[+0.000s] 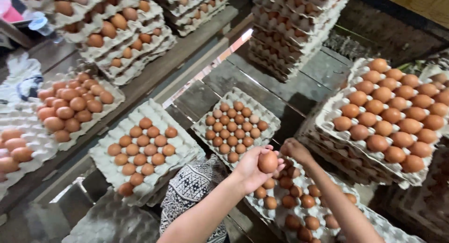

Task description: The person is manually sorting eggs and placing them into cardboard egg trays at a steady pace.

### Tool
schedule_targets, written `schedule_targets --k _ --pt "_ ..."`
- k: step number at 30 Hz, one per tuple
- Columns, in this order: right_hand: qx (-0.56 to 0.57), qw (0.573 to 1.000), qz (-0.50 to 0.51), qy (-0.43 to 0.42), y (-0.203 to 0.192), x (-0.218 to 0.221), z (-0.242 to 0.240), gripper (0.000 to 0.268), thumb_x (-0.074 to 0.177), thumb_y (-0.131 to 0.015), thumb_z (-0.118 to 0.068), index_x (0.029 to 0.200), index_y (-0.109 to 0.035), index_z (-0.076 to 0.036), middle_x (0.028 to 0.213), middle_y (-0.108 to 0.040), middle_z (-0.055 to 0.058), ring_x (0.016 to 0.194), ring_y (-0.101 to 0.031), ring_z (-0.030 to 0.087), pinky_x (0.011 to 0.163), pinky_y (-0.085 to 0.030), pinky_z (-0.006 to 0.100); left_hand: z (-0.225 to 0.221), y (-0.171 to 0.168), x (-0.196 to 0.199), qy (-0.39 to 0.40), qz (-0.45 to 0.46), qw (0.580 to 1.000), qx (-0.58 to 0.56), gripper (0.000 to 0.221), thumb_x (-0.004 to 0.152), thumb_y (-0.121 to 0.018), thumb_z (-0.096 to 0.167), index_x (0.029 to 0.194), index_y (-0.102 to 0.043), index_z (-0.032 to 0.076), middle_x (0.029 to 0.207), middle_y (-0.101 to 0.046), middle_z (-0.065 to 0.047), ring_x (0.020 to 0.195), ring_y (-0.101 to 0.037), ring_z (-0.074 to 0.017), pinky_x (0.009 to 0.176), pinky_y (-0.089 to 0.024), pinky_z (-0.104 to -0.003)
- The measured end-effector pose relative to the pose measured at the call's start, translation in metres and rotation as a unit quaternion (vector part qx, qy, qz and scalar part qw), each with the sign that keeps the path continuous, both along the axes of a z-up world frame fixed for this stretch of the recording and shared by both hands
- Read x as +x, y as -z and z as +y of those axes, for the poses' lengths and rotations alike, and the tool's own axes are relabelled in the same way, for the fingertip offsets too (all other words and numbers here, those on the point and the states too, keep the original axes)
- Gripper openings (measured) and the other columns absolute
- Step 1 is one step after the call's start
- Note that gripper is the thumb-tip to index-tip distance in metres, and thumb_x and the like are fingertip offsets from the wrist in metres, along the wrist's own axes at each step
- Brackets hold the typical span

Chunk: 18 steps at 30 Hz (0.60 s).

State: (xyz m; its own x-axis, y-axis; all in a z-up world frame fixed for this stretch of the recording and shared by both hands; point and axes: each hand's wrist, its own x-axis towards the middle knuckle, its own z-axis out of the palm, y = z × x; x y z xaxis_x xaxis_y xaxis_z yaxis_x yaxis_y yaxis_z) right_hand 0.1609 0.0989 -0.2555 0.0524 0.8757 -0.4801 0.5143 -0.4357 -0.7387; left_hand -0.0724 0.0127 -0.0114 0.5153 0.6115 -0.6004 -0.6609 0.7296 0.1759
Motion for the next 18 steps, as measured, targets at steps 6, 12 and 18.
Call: schedule_targets --k 6,12,18 --pt "-0.048 0.895 0.377 0.233 -0.157 -0.005 -0.041 0.039 0.079 -0.048 -0.031 0.113 -0.056 -0.013 0.083 -0.051 0.011 0.066 -0.043 0.024 0.054 -0.038 0.032 0.004 0.005 -0.005 -0.027 -0.01 1.0 0.002 0.015 0.085 -0.058 0.016 0.1 -0.057 0.017 0.105 -0.063 -0.006 0.086 -0.068 -0.0252 0.087 -0.058 -0.044" --pt "0.044 0.854 0.487 0.18 -0.163 0.042 -0.051 0.031 0.088 -0.058 -0.026 0.119 -0.054 -0.019 0.087 -0.055 0.016 0.071 -0.052 0.023 0.066 -0.045 0.033 0.001 -0.016 0.009 -0.017 -0.056 0.998 0.006 0.013 0.086 -0.059 0.014 0.1 -0.059 0.015 0.101 -0.065 -0.008 0.087 -0.068 -0.0271 0.081 -0.058 -0.041" --pt "0.165 0.841 0.496 0.139 -0.246 0.016 -0.079 0.034 0.086 -0.062 -0.009 0.114 -0.043 -0.017 0.09 -0.054 0.018 0.07 -0.049 0.023 0.06 -0.041 0.031 -0.002 -0.059 0.017 0.008 -0.071 0.997 0.023 0.01 0.085 -0.058 0.015 0.095 -0.059 0.016 0.097 -0.067 -0.005 0.086 -0.068 -0.0259 0.071 -0.055 -0.033"
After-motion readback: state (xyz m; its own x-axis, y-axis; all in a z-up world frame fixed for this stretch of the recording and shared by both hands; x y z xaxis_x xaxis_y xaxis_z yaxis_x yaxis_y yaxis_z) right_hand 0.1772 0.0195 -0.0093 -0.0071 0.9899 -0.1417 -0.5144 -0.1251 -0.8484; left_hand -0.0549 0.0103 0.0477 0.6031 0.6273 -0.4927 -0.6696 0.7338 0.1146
